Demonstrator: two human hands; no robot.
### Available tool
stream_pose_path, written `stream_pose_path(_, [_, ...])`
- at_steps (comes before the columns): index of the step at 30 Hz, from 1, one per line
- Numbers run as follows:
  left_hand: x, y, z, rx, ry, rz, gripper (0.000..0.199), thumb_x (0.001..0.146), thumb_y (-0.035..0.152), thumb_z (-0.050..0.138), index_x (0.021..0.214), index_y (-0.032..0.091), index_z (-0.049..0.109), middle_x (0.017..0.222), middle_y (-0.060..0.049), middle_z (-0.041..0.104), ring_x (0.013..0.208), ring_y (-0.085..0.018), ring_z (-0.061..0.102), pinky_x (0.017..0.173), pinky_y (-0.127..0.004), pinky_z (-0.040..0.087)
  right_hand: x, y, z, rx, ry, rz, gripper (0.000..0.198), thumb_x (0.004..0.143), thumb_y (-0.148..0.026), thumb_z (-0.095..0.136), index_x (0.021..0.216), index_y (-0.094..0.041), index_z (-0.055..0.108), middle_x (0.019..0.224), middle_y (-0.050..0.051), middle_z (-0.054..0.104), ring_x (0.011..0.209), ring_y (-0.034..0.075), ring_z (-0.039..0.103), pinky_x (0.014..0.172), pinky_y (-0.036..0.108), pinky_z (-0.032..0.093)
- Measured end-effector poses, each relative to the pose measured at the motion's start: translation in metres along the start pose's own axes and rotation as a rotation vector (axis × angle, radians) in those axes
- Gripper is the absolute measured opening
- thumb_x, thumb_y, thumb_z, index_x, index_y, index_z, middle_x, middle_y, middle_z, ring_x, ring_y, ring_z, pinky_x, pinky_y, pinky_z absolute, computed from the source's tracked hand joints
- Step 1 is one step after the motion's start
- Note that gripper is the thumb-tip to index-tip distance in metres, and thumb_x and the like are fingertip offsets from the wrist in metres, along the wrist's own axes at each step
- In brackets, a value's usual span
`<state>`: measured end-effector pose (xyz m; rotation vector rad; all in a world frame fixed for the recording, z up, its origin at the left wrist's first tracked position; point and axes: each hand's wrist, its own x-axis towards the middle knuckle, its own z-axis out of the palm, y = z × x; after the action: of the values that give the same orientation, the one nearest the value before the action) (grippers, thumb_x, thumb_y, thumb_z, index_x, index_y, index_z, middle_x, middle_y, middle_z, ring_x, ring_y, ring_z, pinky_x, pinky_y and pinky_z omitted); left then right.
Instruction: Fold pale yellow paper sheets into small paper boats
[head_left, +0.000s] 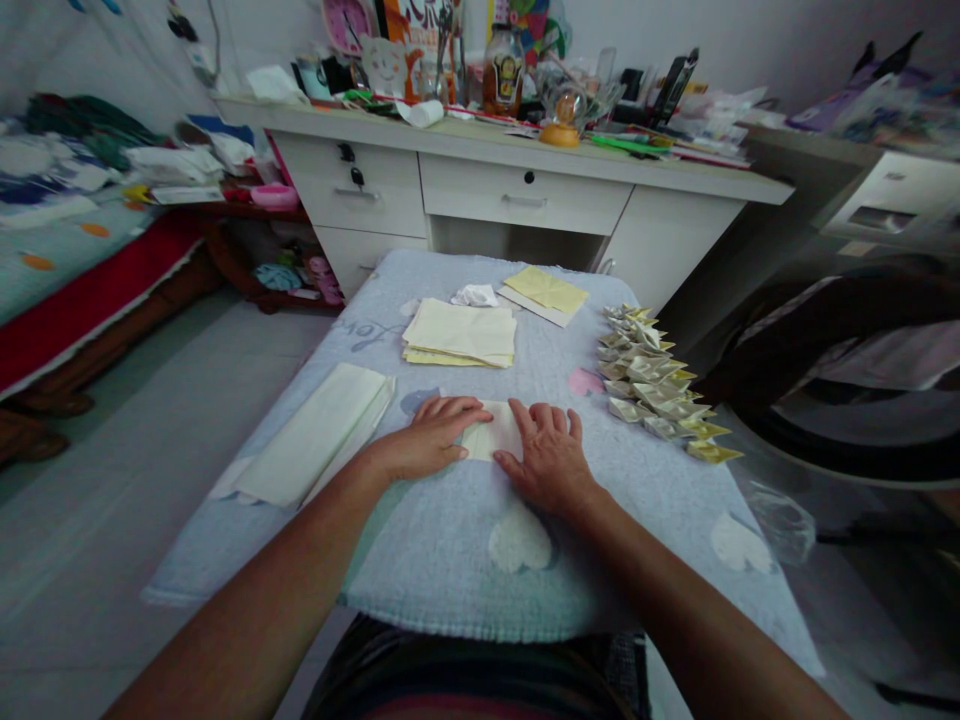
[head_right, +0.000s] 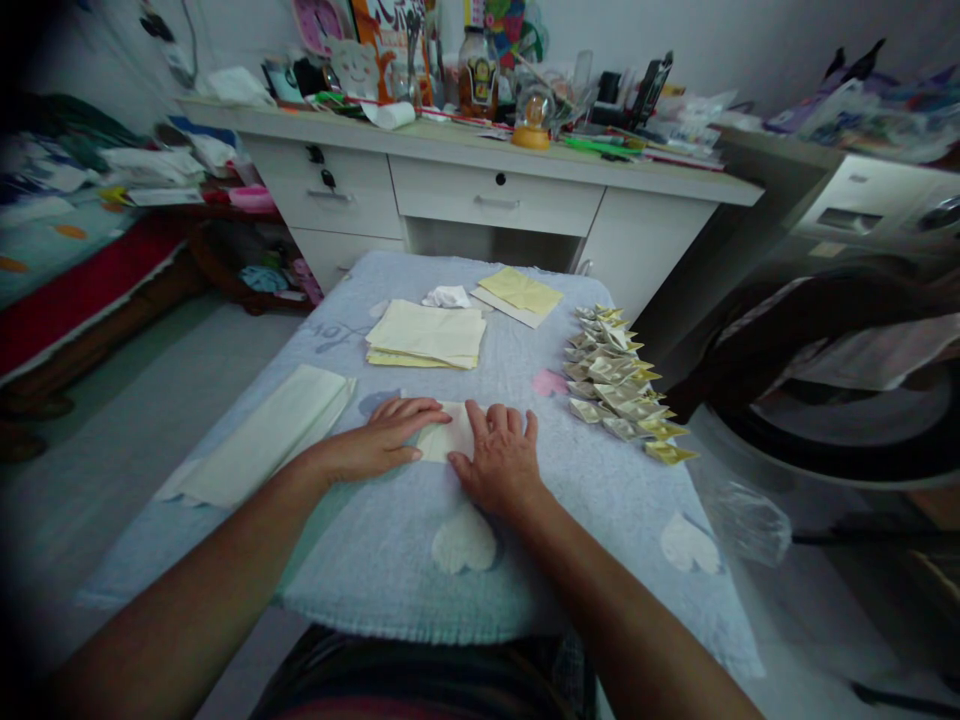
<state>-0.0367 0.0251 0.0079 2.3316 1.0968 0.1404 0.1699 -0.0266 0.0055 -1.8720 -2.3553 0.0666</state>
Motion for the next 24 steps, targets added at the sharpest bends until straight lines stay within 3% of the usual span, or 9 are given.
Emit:
stream_pose_path(4, [0.000,-0.001,0.001,-0.002,0.004,0.004,0.061,0.076,0.012,0.052,0.134,0.033,0.045,0.144,-0.004,0.042,0.137,-0.025,0.031,0.115,-0.051,0.016,-0.007,0.018,0.001,0.049,-0.026,-0.014,0.073,0.086,-0.047,0.052,0.149,-0.026,0.023,0.131,0.014,0.048,0.119,0.032,0.041,0.105,0.055,0.019])
stream_pose_path(7, [-0.001,-0.001,0.000,0.001,-0.003,0.002,0.060,0.077,0.013,0.051,0.134,0.032,0.046,0.144,-0.005,0.042,0.136,-0.025,0.031,0.114,-0.051,0.016,-0.012,0.035,0.003,0.045,-0.036,0.017,0.076,0.085,-0.047,0.052,0.151,-0.026,0.020,0.143,0.016,0.038,0.128,0.034,0.035,0.105,0.056,0.020])
stream_pose_path(12, [-0.001,-0.001,-0.001,0.004,0.015,0.007,0.060,0.077,0.012,0.053,0.132,0.032,0.048,0.142,-0.005,0.045,0.135,-0.027,0.034,0.113,-0.051,0.020,-0.026,0.063,0.005,0.024,-0.030,0.046,0.079,0.086,-0.049,0.051,0.152,-0.024,0.016,0.145,0.017,0.036,0.131,0.034,0.032,0.104,0.055,0.023])
stream_pose_path(19, [-0.002,-0.002,-0.001,-0.019,0.009,0.010,0.060,0.077,0.012,0.051,0.133,0.032,0.047,0.143,-0.004,0.044,0.135,-0.026,0.033,0.114,-0.052,0.018,-0.036,0.075,0.001,0.036,0.010,0.049,0.076,0.084,-0.043,0.054,0.150,-0.020,0.022,0.142,0.017,0.040,0.127,0.034,0.037,0.103,0.052,0.028])
stream_pose_path(24, [-0.004,-0.001,-0.002,0.001,0.002,0.002,0.061,0.077,0.013,0.049,0.134,0.034,0.047,0.144,-0.003,0.043,0.136,-0.026,0.033,0.114,-0.051,0.019,-0.027,0.069,-0.015,0.202,0.157,-0.031,0.054,0.079,-0.021,0.053,0.132,-0.010,0.045,0.129,0.018,0.048,0.120,0.030,0.041,0.102,0.044,0.033])
